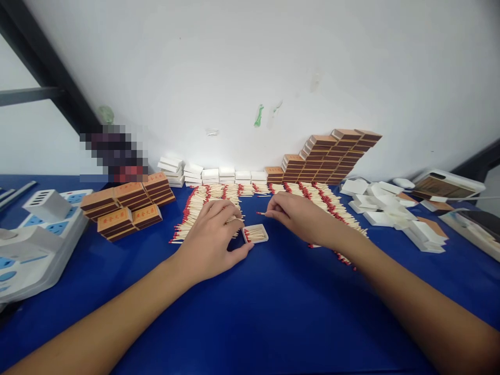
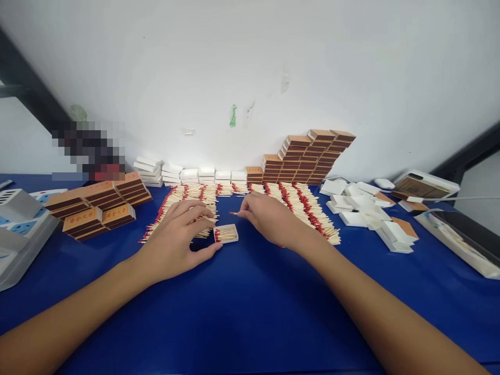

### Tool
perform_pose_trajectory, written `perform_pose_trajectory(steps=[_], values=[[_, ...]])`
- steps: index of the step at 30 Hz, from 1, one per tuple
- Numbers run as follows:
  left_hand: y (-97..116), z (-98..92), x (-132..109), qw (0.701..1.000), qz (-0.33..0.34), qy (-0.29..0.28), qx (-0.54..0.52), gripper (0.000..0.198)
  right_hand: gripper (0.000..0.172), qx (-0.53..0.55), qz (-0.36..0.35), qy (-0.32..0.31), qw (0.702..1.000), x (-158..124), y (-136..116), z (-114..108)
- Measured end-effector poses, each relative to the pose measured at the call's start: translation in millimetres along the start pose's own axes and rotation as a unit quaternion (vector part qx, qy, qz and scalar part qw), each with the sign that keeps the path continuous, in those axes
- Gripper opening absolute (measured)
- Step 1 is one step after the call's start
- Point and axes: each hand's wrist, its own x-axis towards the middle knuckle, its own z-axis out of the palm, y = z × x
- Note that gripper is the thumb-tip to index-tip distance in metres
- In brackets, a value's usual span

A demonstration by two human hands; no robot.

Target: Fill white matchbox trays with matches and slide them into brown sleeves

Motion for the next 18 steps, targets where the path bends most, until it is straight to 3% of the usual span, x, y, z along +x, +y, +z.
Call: perform_pose_trajectory(steps=[4, 9, 18], values=[[0, 0.0, 0, 1.000, -0.004, -0.001, -0.003, 0.025, 0.018, 0.038, -0.060, -0.070, 0.995, -14, -17, -10], [1, 0.3, -1, 1.000, -0.004, -0.005, -0.006, 0.023, 0.015, 0.016, -0.064, -0.079, 0.995, -17, -37, 2], [0, 1.4, -1, 1.000, -0.004, -0.008, -0.008, 0.025, 0.015, 0.070, -0.083, -0.079, 0.991, -11, -19, 2]])
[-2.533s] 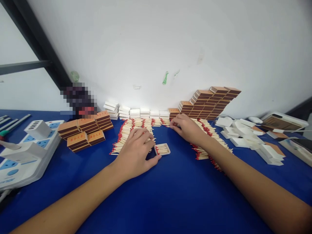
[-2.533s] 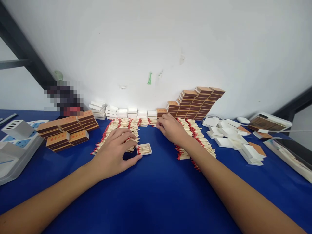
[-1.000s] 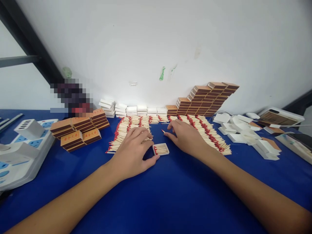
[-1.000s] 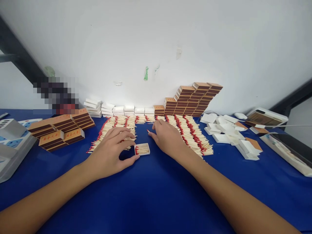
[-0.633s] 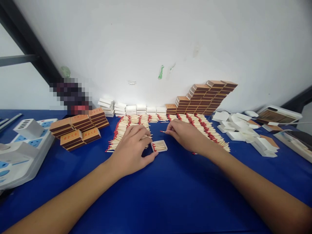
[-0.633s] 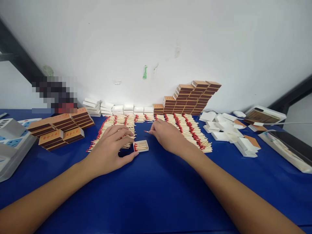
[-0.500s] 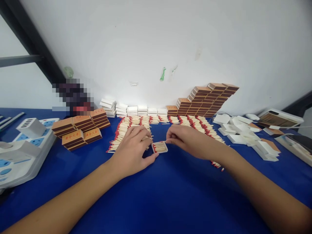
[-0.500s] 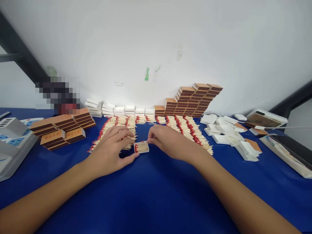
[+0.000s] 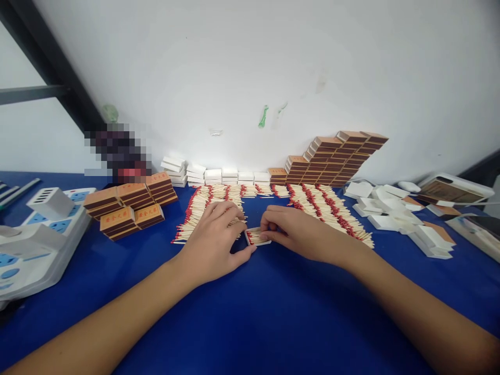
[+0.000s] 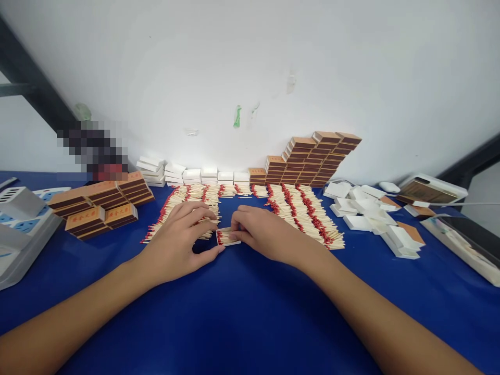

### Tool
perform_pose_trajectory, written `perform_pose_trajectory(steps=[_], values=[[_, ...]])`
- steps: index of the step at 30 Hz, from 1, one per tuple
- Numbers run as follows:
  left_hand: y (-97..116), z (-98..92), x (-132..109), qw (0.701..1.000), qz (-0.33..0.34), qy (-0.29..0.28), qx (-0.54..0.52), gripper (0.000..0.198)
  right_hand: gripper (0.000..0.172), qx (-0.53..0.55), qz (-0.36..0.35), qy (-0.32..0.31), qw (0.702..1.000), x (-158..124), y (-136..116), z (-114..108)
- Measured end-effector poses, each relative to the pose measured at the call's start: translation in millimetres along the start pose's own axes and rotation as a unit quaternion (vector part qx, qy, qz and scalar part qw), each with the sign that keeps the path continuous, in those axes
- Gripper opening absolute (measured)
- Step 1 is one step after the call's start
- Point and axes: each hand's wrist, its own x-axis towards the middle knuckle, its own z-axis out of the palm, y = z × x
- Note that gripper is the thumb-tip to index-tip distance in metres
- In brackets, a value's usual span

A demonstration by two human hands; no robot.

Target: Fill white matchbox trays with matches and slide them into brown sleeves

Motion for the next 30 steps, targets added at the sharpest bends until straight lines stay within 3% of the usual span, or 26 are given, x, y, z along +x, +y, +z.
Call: perform_pose_trajectory(steps=[6, 10, 12, 15, 20, 26, 30], values=[[-1, -0.2, -1, 1.000, -0.002, -0.001, 0.001, 0.025, 0.016, 0.018, -0.005, 0.023, 1.000, 9, 4, -1], [0, 0.6, -1, 1.000, 0.004, 0.001, 0.001, 0.024, 0.011, -0.104, 0.032, 0.136, 0.985, 26, 33, -8], [0, 0.9, -1, 1.000, 0.004, 0.002, 0.004, 0.025, 0.010, -0.164, 0.040, 0.156, 0.973, 34, 50, -9], [0, 1.1, -1, 1.000, 0.006, 0.005, 0.004, 0.026, 0.011, -0.174, 0.031, 0.150, 0.973, 42, 67, -6], [-1, 1.3, 0, 1.000, 0.008, 0.014, -0.004, 0.023, 0.006, -0.160, 0.005, 0.170, 0.972, 47, 74, 0], [0, 2.3, -1, 1.000, 0.006, 0.018, -0.001, 0.025, 0.013, -0.154, 0.005, 0.139, 0.978, 50, 73, -1], [1, 2.8, -1, 1.000, 0.008, 0.021, -0.001, 0.027, 0.016, -0.146, -0.006, 0.126, 0.981, 57, 59, 3]])
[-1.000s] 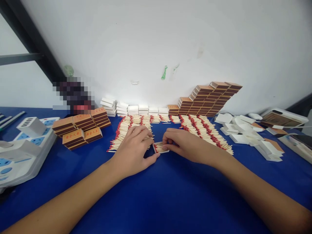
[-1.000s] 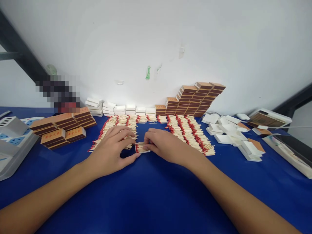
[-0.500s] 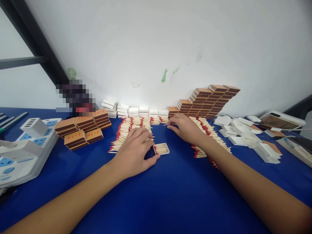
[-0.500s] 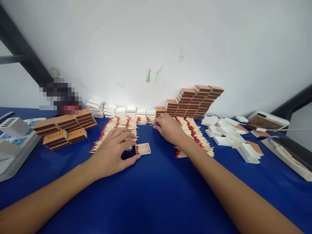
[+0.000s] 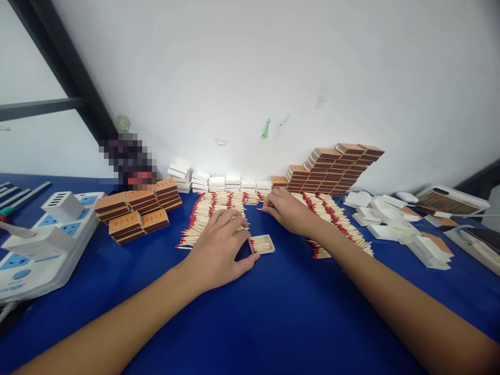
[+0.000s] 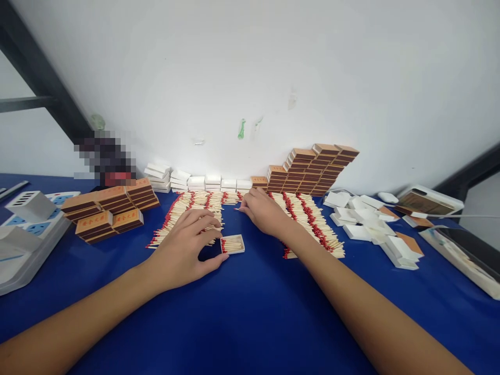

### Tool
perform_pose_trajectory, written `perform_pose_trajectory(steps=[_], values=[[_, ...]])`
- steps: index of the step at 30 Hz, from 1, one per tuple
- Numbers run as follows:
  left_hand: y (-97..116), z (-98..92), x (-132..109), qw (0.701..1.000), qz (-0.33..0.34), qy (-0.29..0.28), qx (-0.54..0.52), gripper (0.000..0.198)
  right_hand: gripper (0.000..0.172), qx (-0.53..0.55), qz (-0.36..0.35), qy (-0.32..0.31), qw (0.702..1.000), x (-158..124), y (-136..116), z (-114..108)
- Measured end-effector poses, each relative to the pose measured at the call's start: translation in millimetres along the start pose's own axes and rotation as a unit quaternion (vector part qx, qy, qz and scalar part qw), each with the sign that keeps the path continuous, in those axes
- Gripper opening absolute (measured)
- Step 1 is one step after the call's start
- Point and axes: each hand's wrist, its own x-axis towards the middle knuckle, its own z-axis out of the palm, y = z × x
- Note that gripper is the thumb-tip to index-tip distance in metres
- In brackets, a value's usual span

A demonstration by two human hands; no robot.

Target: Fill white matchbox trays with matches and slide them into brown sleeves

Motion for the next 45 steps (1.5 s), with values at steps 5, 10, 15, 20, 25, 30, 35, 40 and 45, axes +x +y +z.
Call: perform_pose_trajectory(steps=[5, 10, 15, 20, 25, 30, 35, 40, 45], values=[[1, 0.1, 0, 1.000, 0.002, 0.003, 0.000, 0.025, 0.015, -0.048, -0.006, 0.008, 0.999, 20, -23, 7], [2, -0.7, -1, 1.000, -0.002, -0.004, 0.003, 0.027, 0.012, -0.071, 0.006, -0.004, 0.997, 30, -31, 13], [3, -1.7, -1, 1.000, -0.005, -0.014, 0.004, 0.027, 0.008, -0.044, 0.018, 0.007, 0.999, 28, -30, 11], [0, -1.0, 0, 1.000, -0.008, -0.006, 0.002, 0.025, 0.008, -0.030, 0.015, 0.005, 0.999, 27, -29, 9], [-1, -0.7, 0, 1.000, -0.004, -0.002, 0.001, 0.023, 0.010, -0.031, 0.012, -0.009, 0.999, 27, -26, 9], [0, -1.7, 0, 1.000, -0.003, -0.004, -0.001, 0.023, 0.012, -0.030, 0.015, -0.027, 0.999, 17, -22, -5], [0, -0.8, 1, 1.000, -0.004, -0.005, 0.003, 0.024, 0.013, 0.037, 0.000, 0.015, 0.999, -16, -26, -31], [-1, -3.0, 2, 1.000, -0.009, -0.001, 0.003, 0.024, 0.016, 0.093, 0.020, 0.025, 0.995, -44, -43, -46], [-1, -5.6, 2, 1.000, -0.017, 0.001, 0.009, 0.023, 0.016, 0.122, -0.014, -0.031, 0.992, -53, -63, -52]])
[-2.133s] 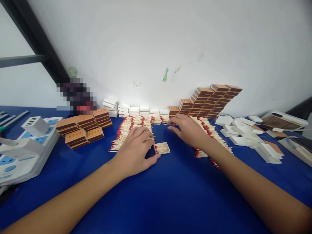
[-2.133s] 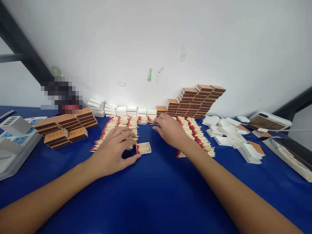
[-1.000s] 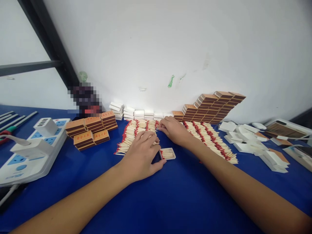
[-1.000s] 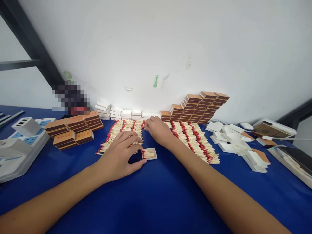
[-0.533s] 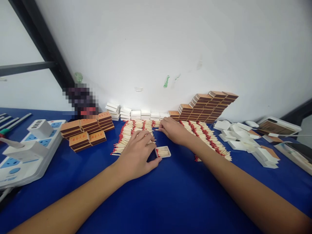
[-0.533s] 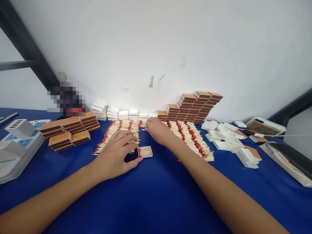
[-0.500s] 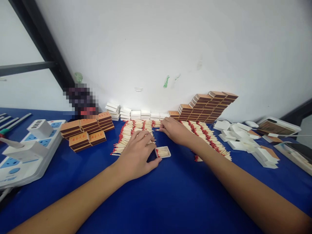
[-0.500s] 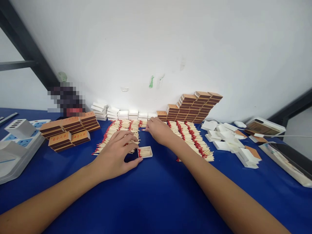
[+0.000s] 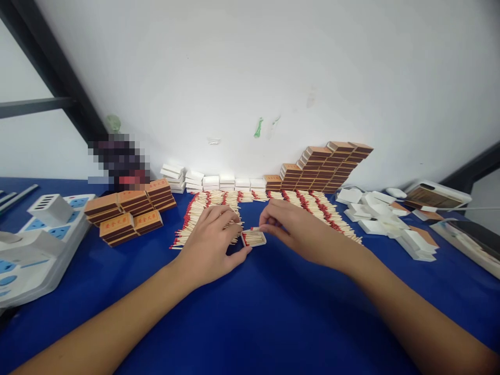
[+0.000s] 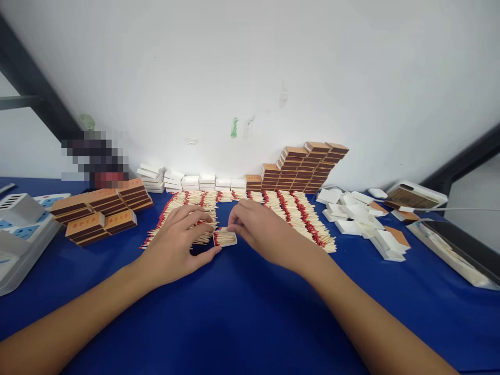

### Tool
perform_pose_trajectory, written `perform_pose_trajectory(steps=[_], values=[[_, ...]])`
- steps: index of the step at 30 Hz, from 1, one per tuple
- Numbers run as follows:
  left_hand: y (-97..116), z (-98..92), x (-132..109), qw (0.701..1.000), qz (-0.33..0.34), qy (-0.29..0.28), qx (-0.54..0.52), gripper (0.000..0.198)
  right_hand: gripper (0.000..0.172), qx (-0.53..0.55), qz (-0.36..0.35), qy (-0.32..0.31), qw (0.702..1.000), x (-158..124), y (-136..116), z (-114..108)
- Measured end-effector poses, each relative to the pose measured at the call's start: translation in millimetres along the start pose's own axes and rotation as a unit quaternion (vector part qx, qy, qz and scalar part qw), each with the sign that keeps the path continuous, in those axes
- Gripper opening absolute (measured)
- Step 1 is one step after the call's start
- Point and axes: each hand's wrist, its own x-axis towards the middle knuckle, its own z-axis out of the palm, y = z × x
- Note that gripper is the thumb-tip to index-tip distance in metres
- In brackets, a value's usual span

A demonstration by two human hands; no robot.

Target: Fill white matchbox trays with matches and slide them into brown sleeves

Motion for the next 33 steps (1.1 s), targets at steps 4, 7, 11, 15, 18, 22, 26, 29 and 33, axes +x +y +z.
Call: perform_pose_trajectory(steps=[4, 7, 11, 15, 18, 22, 26, 29, 33], values=[[2, 0.0, 0, 1.000, 0.002, 0.011, 0.002, 0.021, 0.016, -0.036, -0.015, -0.020, 0.999, -1, -10, 6], [3, -0.3, -1, 1.000, 0.001, 0.017, 0.002, 0.020, 0.013, -0.061, -0.010, -0.022, 0.998, -1, -11, 10], [2, -0.8, -1, 1.000, 0.002, 0.017, 0.002, 0.020, 0.011, -0.072, -0.001, -0.026, 0.997, 0, -10, 12], [2, -0.6, 0, 1.000, 0.003, 0.018, 0.002, 0.020, 0.012, -0.063, 0.005, -0.034, 0.997, 0, -12, 11], [2, -0.1, 0, 1.000, 0.006, 0.017, 0.000, 0.019, 0.013, -0.024, -0.001, -0.037, 0.999, 2, -6, 9], [1, 0.7, -1, 1.000, 0.015, 0.024, 0.002, 0.022, 0.018, -0.042, 0.018, 0.056, 0.997, 10, 31, 0], [1, 1.6, -2, 0.999, 0.024, 0.021, -0.002, 0.023, 0.018, -0.143, 0.079, 0.135, 0.977, 15, 82, -9], [1, 2.5, -2, 1.000, 0.025, 0.014, -0.002, 0.024, 0.015, -0.152, 0.089, 0.094, 0.980, 19, 102, -8], [1, 4.1, -2, 1.000, 0.022, 0.014, -0.003, 0.024, 0.014, -0.178, 0.086, 0.060, 0.978, 25, 104, -1]])
